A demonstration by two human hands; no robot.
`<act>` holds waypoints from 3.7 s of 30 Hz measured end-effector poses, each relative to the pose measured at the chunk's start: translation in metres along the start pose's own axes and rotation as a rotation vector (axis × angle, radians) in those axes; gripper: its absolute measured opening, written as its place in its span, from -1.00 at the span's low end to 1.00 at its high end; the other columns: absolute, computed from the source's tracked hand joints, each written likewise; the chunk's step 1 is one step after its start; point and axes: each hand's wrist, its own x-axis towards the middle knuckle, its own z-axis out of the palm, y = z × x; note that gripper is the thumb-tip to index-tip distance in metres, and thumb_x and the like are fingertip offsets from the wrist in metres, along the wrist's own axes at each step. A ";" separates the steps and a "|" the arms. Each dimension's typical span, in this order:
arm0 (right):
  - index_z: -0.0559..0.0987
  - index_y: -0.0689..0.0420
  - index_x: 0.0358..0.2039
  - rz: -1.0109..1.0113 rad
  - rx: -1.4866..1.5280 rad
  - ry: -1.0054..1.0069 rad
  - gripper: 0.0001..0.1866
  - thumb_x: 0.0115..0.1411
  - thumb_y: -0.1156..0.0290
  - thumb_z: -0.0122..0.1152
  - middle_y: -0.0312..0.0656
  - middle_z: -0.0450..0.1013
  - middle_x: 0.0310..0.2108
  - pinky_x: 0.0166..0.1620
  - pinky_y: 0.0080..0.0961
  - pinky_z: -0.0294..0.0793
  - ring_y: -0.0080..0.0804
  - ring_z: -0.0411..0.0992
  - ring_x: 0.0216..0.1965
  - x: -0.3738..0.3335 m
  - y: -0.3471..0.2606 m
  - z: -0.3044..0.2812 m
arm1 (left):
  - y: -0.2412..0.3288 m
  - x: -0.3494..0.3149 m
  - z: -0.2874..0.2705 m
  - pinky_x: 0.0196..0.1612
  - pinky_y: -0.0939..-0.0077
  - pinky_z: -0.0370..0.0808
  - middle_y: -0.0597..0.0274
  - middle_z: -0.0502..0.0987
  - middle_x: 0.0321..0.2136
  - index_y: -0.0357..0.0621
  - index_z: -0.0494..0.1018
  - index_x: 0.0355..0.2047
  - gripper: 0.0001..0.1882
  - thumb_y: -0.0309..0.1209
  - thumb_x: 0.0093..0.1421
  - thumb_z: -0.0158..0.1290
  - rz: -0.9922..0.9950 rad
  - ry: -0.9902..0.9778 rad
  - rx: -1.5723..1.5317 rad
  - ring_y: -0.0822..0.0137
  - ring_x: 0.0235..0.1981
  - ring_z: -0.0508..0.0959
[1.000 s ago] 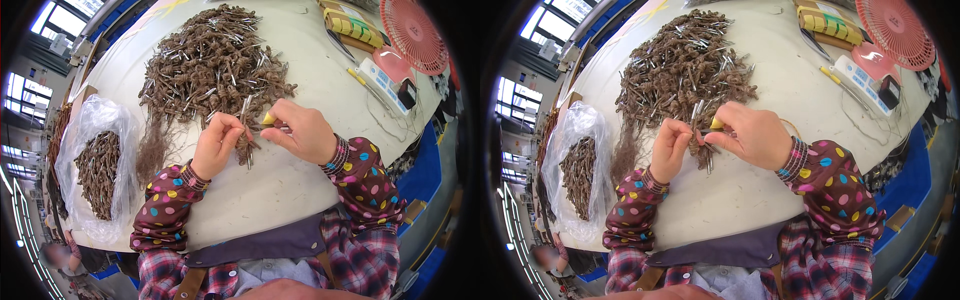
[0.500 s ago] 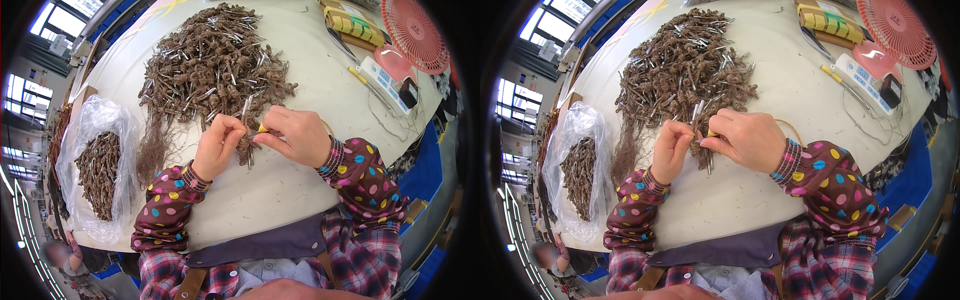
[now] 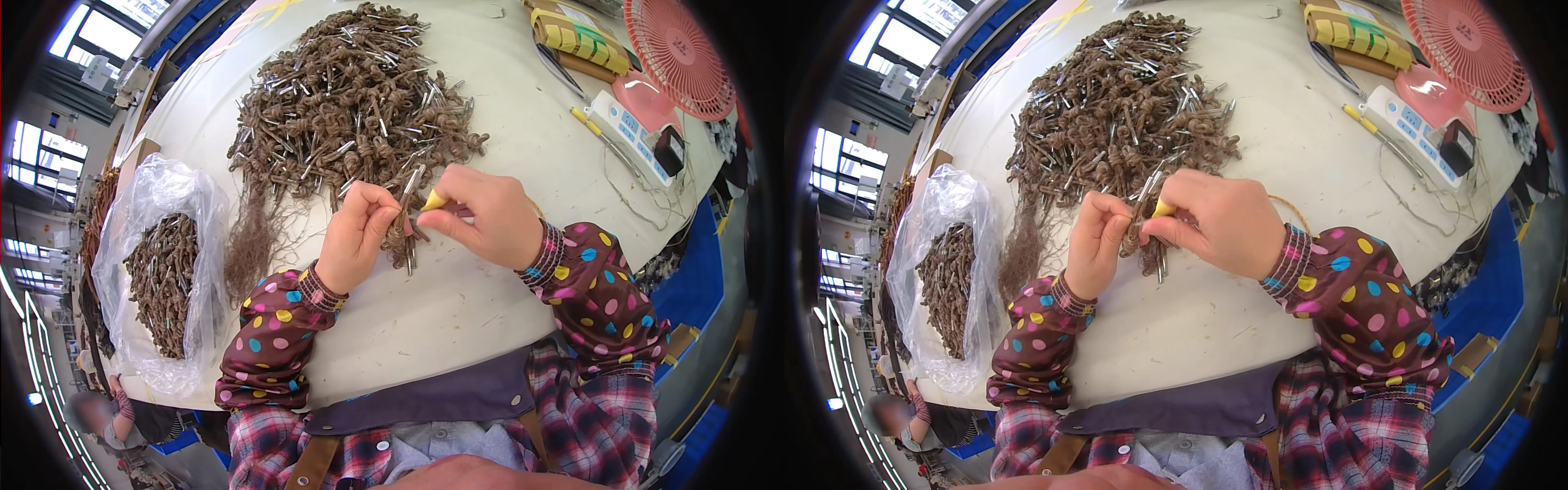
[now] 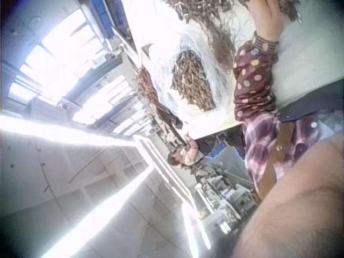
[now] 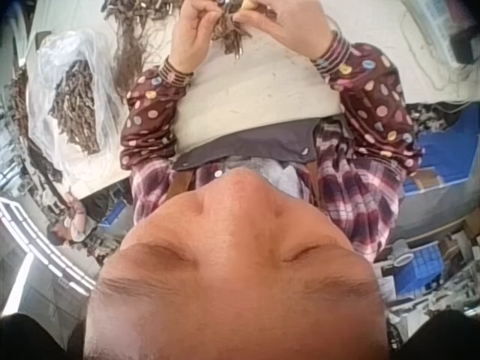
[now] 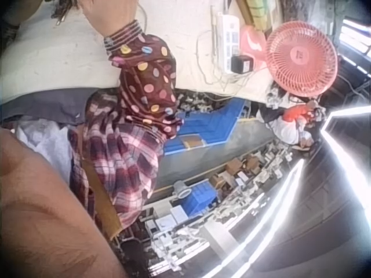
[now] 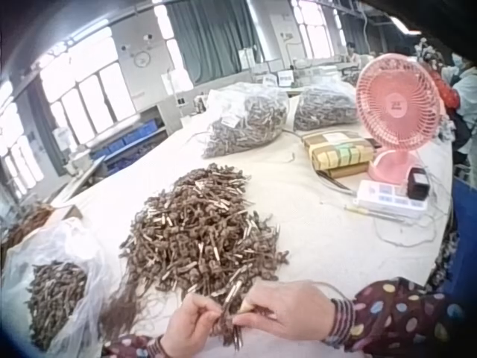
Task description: Attaching metal clips to leather knots or tassels for finishing.
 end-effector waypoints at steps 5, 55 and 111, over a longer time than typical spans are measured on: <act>0.50 0.19 -0.27 0.084 0.336 0.182 -0.73 0.08 0.34 0.33 -0.37 0.37 -0.52 -0.43 -0.72 0.30 -0.66 0.23 -0.56 0.016 0.006 -0.001 | 0.007 0.001 0.003 -0.34 0.66 0.38 0.25 0.47 -0.45 -0.20 0.20 -0.24 -0.97 -0.52 0.34 -0.18 0.011 -0.059 -0.118 0.54 -0.42 0.44; 0.54 0.20 -0.48 0.182 0.053 0.095 -0.80 0.04 0.34 0.32 -0.14 0.40 -0.64 -0.54 -0.50 0.32 -0.33 0.36 -0.65 0.019 0.006 0.006 | 0.026 0.007 -0.021 -0.24 0.66 0.43 0.27 0.54 -0.41 -0.26 0.30 0.08 -0.68 -0.43 0.37 -0.22 -0.360 -0.084 -0.139 0.55 -0.40 0.45; 0.39 0.15 -0.10 0.688 1.248 0.024 -0.68 0.15 0.42 0.22 -0.41 0.42 -0.42 -0.62 -0.77 0.09 -0.79 0.15 -0.68 0.016 0.015 -0.012 | 0.024 0.005 -0.022 -0.27 0.61 0.51 0.13 0.59 -0.38 -0.38 0.39 -0.20 -0.81 -0.62 0.17 0.05 -0.238 0.051 0.264 0.42 -0.37 0.60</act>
